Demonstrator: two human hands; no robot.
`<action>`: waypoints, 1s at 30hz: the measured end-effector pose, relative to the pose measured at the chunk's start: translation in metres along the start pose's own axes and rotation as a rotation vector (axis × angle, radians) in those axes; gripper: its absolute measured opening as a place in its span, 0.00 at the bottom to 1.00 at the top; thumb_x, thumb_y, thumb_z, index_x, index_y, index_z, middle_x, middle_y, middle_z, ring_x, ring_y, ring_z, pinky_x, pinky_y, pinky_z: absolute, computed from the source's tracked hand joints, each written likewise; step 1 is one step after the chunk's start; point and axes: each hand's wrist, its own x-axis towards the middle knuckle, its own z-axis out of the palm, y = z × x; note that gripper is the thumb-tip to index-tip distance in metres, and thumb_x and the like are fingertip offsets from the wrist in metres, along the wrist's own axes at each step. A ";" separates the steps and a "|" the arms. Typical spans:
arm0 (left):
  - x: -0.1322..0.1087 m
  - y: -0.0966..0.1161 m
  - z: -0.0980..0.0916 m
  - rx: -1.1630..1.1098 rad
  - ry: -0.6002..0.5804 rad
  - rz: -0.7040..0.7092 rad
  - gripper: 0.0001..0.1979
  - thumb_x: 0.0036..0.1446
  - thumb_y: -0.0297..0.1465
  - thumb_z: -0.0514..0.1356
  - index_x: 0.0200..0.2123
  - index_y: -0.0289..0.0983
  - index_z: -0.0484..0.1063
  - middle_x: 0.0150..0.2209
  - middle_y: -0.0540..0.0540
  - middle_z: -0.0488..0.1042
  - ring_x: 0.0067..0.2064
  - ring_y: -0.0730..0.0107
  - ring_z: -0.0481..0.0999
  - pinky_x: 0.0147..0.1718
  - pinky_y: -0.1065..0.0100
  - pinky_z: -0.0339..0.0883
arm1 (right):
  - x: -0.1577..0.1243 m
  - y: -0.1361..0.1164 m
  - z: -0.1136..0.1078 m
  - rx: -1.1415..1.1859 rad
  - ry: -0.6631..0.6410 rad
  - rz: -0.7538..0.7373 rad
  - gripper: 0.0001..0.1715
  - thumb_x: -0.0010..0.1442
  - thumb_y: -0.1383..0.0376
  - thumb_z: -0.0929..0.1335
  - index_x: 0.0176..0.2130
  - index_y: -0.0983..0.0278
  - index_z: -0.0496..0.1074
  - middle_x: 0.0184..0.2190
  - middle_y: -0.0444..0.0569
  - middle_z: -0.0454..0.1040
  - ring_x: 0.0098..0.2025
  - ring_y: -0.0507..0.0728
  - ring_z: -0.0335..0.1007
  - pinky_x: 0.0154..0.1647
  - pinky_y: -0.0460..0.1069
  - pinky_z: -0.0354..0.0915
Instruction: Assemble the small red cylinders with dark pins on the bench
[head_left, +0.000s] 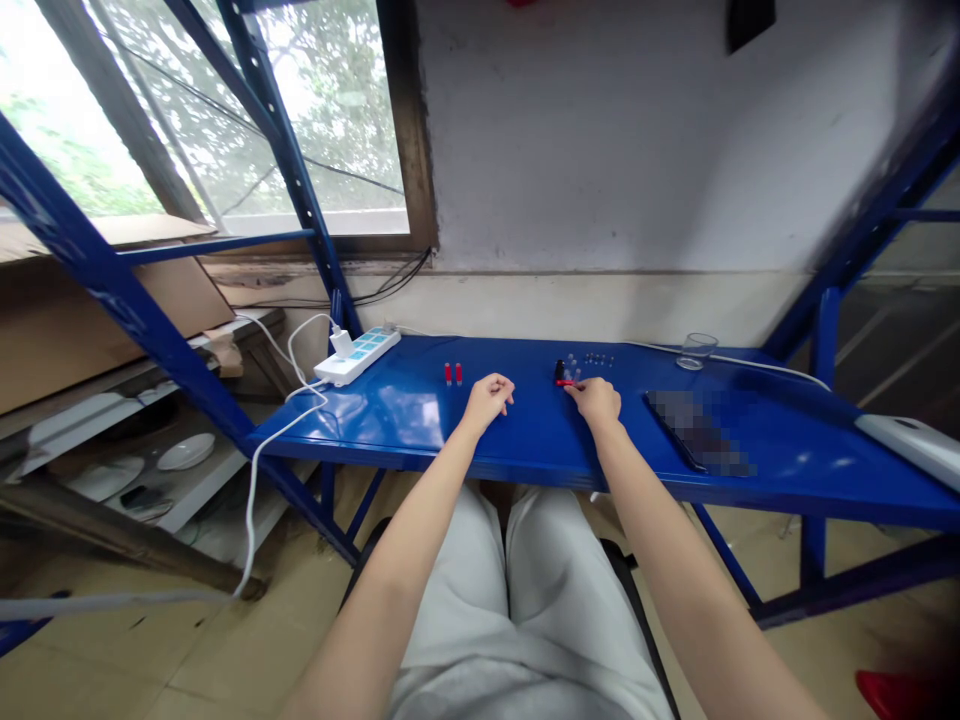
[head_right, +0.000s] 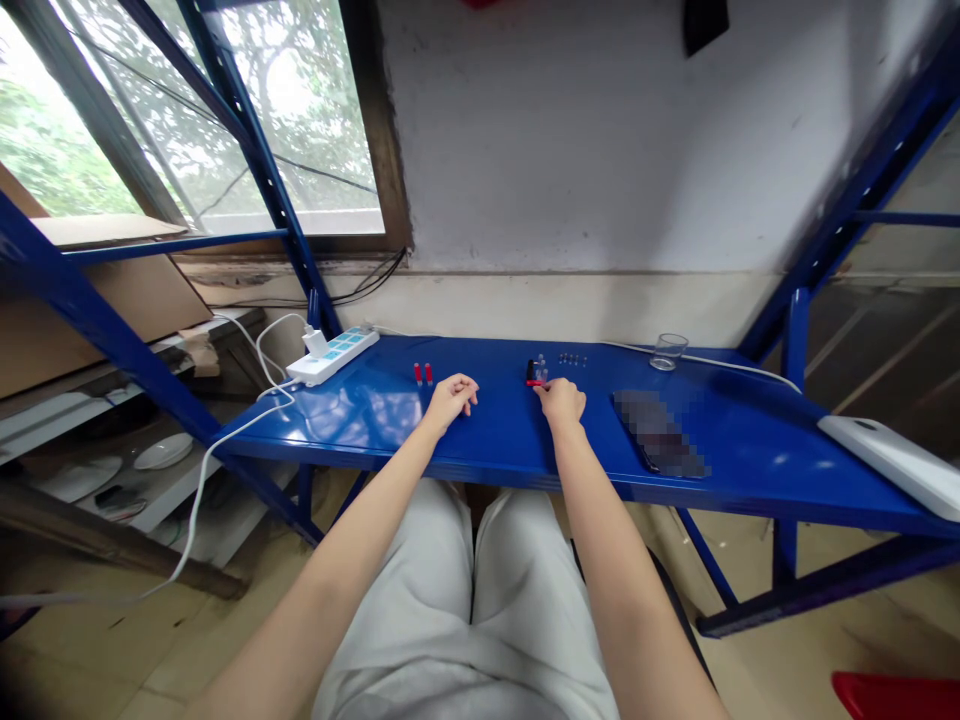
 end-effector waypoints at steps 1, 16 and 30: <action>-0.001 0.000 -0.001 0.041 0.027 0.043 0.06 0.52 0.32 0.55 0.28 0.34 0.65 0.20 0.52 0.67 0.15 0.81 0.63 0.16 0.76 0.55 | -0.001 0.000 0.000 -0.003 -0.003 0.001 0.17 0.54 0.54 0.65 0.37 0.60 0.76 0.34 0.53 0.76 0.40 0.61 0.70 0.37 0.52 0.60; -0.027 0.021 -0.086 1.074 0.148 -0.011 0.27 0.54 0.33 0.52 0.58 0.41 0.52 0.34 0.46 0.74 0.37 0.61 0.74 0.36 0.66 0.64 | -0.024 -0.008 -0.010 -0.027 0.138 -0.001 0.20 0.56 0.51 0.60 0.34 0.65 0.68 0.29 0.54 0.74 0.35 0.62 0.70 0.39 0.54 0.56; 0.000 0.012 -0.063 1.291 0.178 -0.174 0.28 0.60 0.35 0.45 0.61 0.32 0.44 0.39 0.31 0.73 0.43 0.51 0.74 0.42 0.61 0.63 | -0.037 -0.017 -0.006 0.166 0.245 -0.525 0.17 0.60 0.57 0.57 0.25 0.62 0.62 0.20 0.46 0.67 0.23 0.51 0.61 0.24 0.45 0.49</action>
